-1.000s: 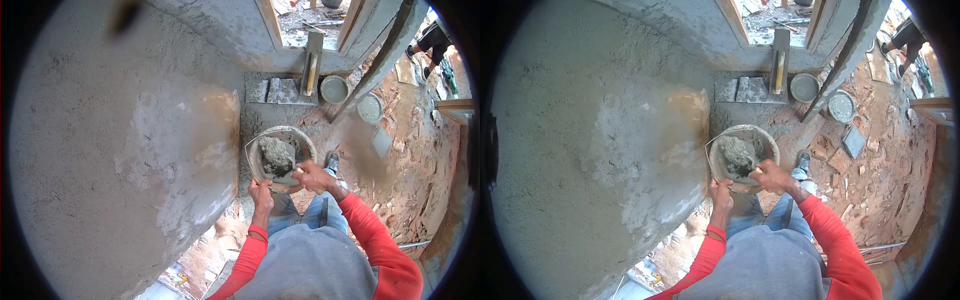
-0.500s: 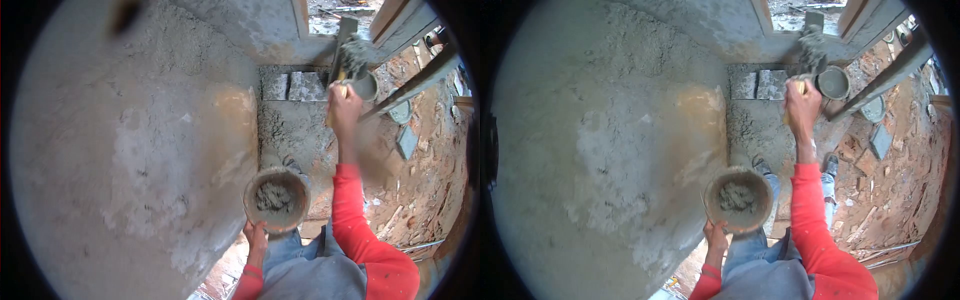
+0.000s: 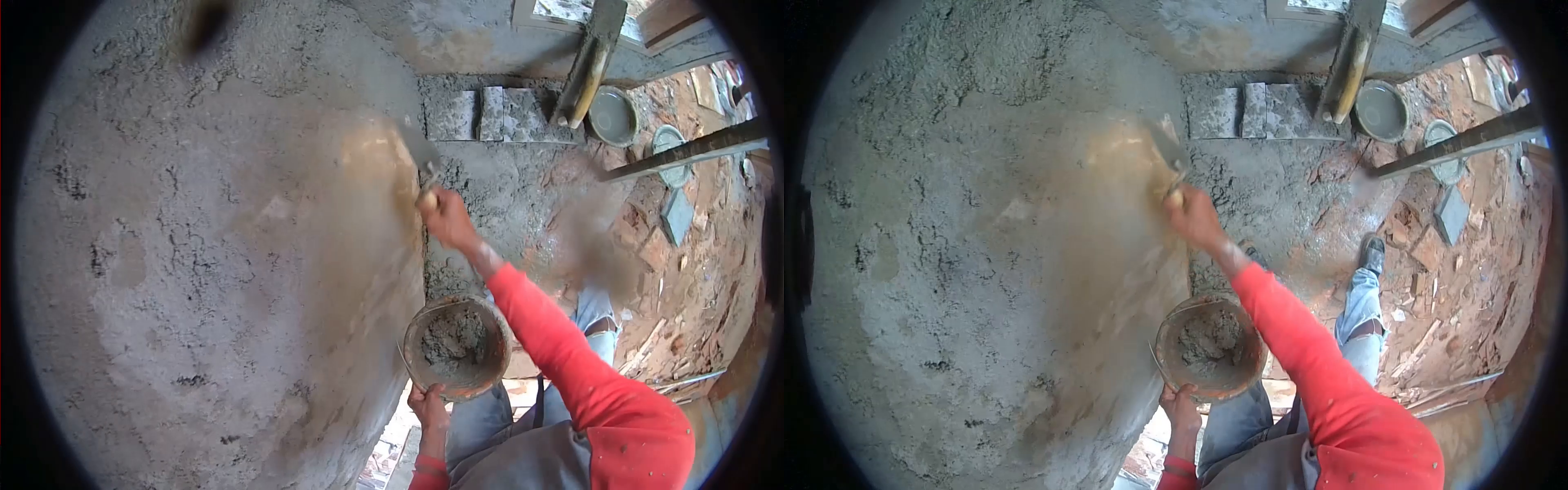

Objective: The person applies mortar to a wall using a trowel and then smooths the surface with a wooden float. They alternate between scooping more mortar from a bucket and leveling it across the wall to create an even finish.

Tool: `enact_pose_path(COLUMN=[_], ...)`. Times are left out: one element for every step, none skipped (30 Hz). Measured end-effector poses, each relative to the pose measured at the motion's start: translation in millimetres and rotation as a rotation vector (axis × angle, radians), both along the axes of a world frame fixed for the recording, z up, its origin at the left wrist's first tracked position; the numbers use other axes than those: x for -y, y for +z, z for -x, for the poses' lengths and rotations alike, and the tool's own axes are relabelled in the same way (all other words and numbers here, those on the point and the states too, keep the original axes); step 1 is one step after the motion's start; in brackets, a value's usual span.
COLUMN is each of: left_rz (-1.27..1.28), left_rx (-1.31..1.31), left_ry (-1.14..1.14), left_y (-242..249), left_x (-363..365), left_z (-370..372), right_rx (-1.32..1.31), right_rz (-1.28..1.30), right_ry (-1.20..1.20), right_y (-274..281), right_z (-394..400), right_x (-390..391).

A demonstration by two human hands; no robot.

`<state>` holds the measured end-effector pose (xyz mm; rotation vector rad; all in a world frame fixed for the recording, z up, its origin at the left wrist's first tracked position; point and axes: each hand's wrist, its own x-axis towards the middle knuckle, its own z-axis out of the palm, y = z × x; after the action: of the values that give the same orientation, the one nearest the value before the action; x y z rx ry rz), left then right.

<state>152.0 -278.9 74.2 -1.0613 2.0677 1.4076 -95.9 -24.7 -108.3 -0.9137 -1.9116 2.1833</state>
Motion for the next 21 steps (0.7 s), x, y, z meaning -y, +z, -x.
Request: enact_pose_path(left_rz=[-0.03,-0.05,-0.064,-0.051,-0.037,-0.038,-0.039,-0.041,-0.049,-0.057,-0.054,-0.057,-0.054,-0.05,-0.056,-0.058,-0.061,-0.066,-0.062,-0.061,-0.064], left_rx=[-0.006,-0.008,-0.011,0.014,0.032,0.04,0.047,0.062,0.08,0.106,0.102,0.08,0.061,0.047,0.037,0.031,0.018,-0.012,-0.031,-0.052,-0.052], left_ry=[0.017,0.034,0.046,0.022,-0.002,-0.002,-0.002,0.007,0.017,0.03,-0.012,-0.024,-0.032,-0.037,-0.036,-0.036,-0.04,-0.033,-0.024,-0.017,-0.02], left_y=[-9,-16,-22,-29,-35,-37,-39,-41,-41,-36,-31,-33,-32,-30,-28,-24,-20,-18,-12,-6,-3], left_x=[-2,-2,0,1,2,-1,-5,-5,-7,-12,-16,-18,-17,-18,-20,-22,-24,-30,-35,-40,-41], left_z=[-1,-5,-8,-10,-11,-11,-10,-6,-4,-5,0,4,3,1,1,0,2,7,9,9,9], right_rx=[0.067,0.106,0.146,0.108,0.064,0.062,0.066,0.022,-0.018,-0.049,-0.06,-0.09,-0.115,-0.124,-0.133,-0.139,-0.142,-0.149,-0.145,-0.173,-0.204], right_rz=[0.145,0.281,0.425,0.548,0.673,0.755,0.835,0.821,0.8,0.778,0.772,0.759,0.752,0.757,0.758,0.762,0.736,0.707,0.686,0.752,0.816], right_ry=[-0.014,-0.075,-0.14,-0.18,-0.22,-0.179,-0.143,-0.157,-0.17,-0.184,-0.176,-0.163,-0.149,-0.154,-0.159,-0.164,-0.135,-0.108,-0.084,-0.035,0.016], right_y=[-41,-49,-55,-72,-85,-87,-80,-68,-50,-34,-13,13,37,58,77,92,108,122,134,146,157], right_z=[27,54,83,110,137,159,172,182,191,191,184,180,175,173,172,165,155,146,133,120,107], right_x=[-13,-30,-42,-51,-56,-61,-63,-56,-48,-43,-42,-43,-40,-35,-30,-25,-23,-22,-19,-20,-23])
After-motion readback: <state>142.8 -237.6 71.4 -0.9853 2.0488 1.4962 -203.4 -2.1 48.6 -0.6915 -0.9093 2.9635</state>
